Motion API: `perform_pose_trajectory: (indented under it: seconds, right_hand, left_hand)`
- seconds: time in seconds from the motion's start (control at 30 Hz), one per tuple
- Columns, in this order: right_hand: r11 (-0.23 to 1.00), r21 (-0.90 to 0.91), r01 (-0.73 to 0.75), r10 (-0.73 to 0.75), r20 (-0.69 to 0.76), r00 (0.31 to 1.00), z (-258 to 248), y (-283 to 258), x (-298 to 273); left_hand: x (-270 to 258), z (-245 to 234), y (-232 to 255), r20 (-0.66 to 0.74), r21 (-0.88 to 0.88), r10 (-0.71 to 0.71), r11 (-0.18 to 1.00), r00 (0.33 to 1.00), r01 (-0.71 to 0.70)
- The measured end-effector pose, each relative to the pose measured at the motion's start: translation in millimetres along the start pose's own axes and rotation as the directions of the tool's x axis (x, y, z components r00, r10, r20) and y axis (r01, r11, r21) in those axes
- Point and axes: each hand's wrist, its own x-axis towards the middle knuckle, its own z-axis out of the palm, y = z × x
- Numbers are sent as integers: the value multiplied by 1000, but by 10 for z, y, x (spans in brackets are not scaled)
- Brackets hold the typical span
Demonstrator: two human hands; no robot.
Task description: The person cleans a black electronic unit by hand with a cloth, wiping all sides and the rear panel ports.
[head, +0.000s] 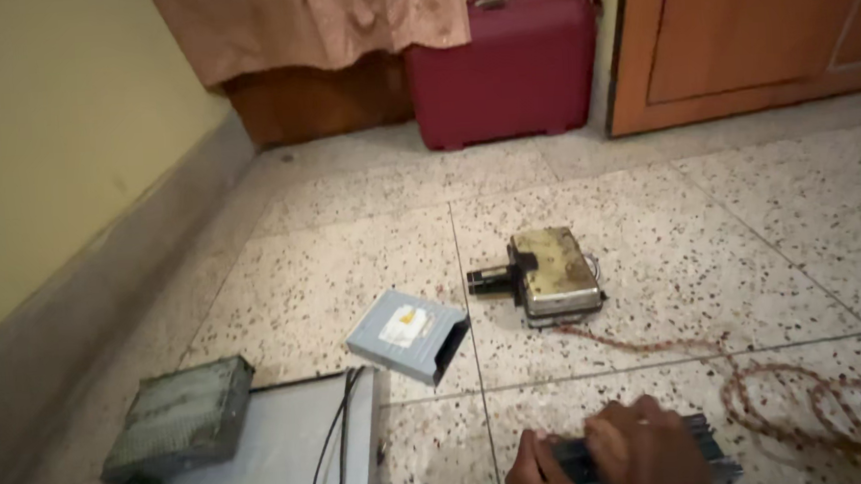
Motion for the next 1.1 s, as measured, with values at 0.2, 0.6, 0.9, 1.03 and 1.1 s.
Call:
perform_pose_trajectory:
  seconds: [0.2,0.6,0.9,1.03,1.1]
  right_hand:
    - [998,-18,62,-62,18,998,-170,-366,-163]
    - [979,-143,-145,133,-88,987,-366,-225,-161]
    - [947,-195,255,-306,-305,902,-391,29,-191]
    - [963,-245,110,-192,-343,919,-444,-56,-330]
    - [971,-214,104,-166,-296,941,-360,-298,-339]
  left_hand:
    - [-102,-205,628,40,192,24,981,999,-32]
    - [-106,-210,635,62,87,17,996,998,-23]
    - [-108,-266,1018,26,181,111,977,993,-114]
    - [-154,-340,1124,71,138,96,985,993,-105]
    - [-116,-339,1172,55,105,195,974,979,-199]
